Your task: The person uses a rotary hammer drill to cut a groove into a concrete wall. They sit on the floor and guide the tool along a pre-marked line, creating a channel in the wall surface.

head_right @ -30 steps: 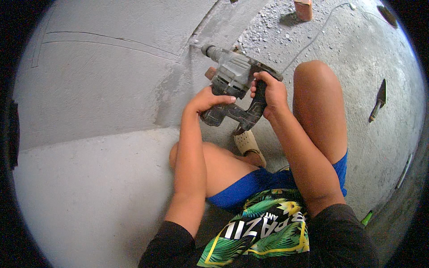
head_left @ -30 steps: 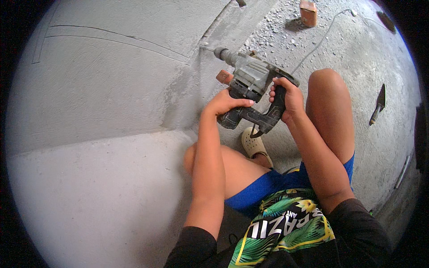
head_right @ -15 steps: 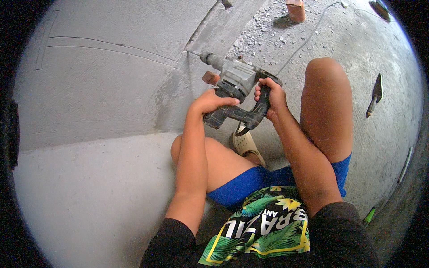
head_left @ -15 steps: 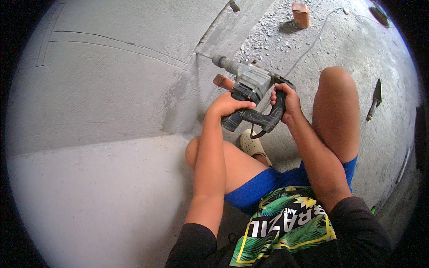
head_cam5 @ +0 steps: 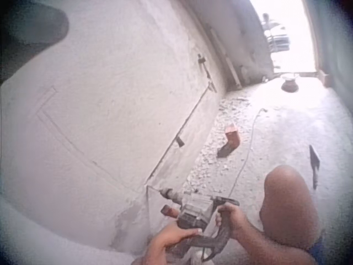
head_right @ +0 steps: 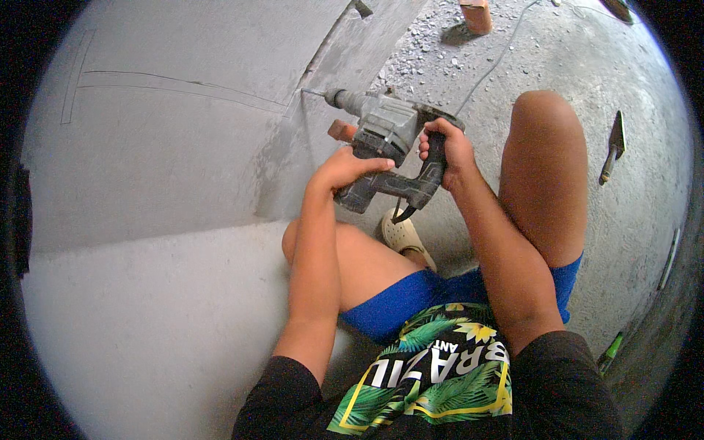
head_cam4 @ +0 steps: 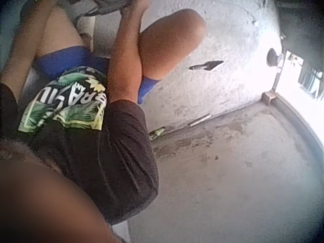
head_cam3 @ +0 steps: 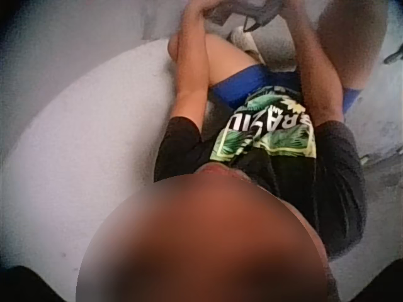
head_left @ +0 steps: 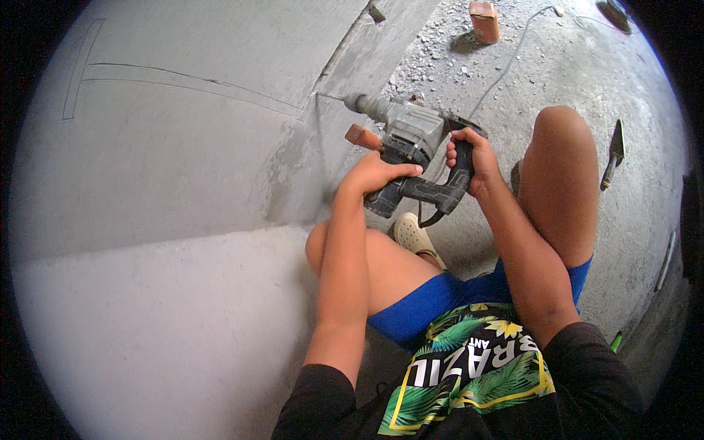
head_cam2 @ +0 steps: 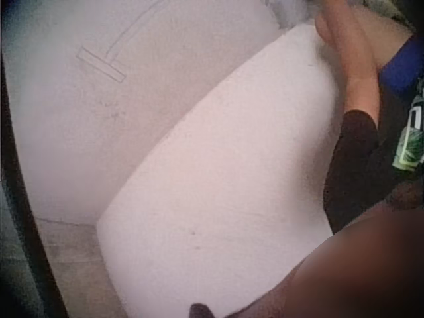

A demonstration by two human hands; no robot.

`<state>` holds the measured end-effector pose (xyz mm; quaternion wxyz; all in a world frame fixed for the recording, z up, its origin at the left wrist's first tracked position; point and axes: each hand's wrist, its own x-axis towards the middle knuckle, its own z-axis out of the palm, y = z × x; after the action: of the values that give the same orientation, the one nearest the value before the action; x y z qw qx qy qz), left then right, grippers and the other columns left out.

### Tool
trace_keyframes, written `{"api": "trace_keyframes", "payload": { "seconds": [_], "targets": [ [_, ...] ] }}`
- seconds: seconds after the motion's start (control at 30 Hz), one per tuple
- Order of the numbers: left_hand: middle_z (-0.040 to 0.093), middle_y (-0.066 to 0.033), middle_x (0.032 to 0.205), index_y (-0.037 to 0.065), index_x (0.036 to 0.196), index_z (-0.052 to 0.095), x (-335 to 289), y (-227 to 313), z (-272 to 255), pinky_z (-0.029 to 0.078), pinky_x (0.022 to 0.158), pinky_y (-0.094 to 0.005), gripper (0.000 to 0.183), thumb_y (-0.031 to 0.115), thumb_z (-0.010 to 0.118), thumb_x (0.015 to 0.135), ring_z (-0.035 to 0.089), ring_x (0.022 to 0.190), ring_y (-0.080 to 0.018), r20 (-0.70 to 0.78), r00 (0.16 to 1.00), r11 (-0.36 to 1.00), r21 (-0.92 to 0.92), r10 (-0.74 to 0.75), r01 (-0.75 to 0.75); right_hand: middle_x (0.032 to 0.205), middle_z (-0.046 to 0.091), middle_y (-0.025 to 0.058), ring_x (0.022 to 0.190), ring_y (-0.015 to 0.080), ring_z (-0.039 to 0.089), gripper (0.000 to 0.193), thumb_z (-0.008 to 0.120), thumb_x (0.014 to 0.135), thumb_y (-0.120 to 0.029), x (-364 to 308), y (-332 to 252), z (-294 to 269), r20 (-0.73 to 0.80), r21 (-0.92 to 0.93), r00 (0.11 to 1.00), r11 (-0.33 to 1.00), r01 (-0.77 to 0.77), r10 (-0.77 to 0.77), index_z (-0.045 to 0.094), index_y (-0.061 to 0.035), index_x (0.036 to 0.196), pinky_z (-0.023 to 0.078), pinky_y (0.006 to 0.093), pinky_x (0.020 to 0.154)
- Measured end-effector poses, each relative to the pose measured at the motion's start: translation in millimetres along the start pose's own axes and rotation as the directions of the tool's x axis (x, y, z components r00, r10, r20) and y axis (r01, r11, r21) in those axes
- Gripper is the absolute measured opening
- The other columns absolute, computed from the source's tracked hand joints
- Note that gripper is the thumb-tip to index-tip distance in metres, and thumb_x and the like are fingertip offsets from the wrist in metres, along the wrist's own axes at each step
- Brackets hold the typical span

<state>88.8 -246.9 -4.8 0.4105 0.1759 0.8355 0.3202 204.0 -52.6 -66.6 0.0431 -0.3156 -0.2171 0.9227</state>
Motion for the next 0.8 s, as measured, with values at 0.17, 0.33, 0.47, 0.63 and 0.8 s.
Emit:
{"api": "trace_keyframes", "payload": {
  "seconds": [0.17,0.33,0.47,0.63,0.8],
  "targets": [
    [0.073,-0.0068,0.1,0.0,0.109,0.071,-16,3,-21,0.052,0.081,-0.0322,0.056,0.039,0.087,0.072,0.066,0.088,-0.0166,-0.066,0.998,0.992,-0.123,-0.021,0.012,0.071,0.061,0.0074,0.056,0.0149,0.058,0.016,0.061,0.087,-0.019,-5,-14,44,0.019,-0.091,0.999,0.995,0.048,-0.046,0.059,-0.0037,0.091,0.052,0.0279,0.05],
    [0.072,-0.0067,0.101,0.0,0.113,0.07,-37,-5,-51,0.052,0.081,-0.0317,0.064,0.045,0.088,0.07,0.066,0.089,-0.0172,-0.073,0.996,0.981,-0.182,0.057,-0.07,0.071,0.062,0.0077,0.056,0.0154,0.059,0.018,0.063,0.087,-0.02,-21,-14,95,0.05,-0.251,0.987,0.955,0.159,-0.151,0.06,-0.0029,0.09,0.052,0.0289,0.051],
    [0.073,-0.0104,0.103,-0.004,0.111,0.071,-28,-10,-79,0.053,0.081,-0.0309,0.065,0.044,0.088,0.07,0.068,0.09,-0.0183,-0.203,0.979,0.982,-0.177,0.034,-0.071,0.071,0.061,0.0059,0.055,0.0133,0.057,0.016,0.064,0.087,-0.02,3,-21,137,0.137,-0.357,0.976,0.91,0.21,-0.172,0.059,-0.0043,0.088,0.049,0.0254,0.049],
    [0.073,-0.0079,0.102,0.001,0.11,0.073,43,4,-97,0.053,0.077,-0.0307,0.061,0.048,0.086,0.073,0.068,0.087,-0.0179,-0.293,0.94,0.835,-0.462,0.175,-0.3,0.072,0.061,0.0052,0.054,0.0118,0.057,0.018,0.067,0.087,-0.022,87,-80,189,0.283,-0.606,0.946,0.735,0.304,-0.158,0.059,-0.0066,0.088,0.05,0.0243,0.049],
    [0.073,-0.0066,0.095,0.001,0.104,0.073,150,32,-82,0.054,0.071,-0.0297,0.045,0.038,0.084,0.079,0.068,0.079,-0.0158,-0.396,0.908,0.772,-0.531,0.14,-0.35,0.075,0.067,0.007,0.055,0.0142,0.06,0.024,0.071,0.085,-0.028,190,-157,184,0.25,-0.732,0.961,0.627,0.268,-0.119,0.065,-0.0055,0.092,0.052,0.0263,0.051]
  ]
}}
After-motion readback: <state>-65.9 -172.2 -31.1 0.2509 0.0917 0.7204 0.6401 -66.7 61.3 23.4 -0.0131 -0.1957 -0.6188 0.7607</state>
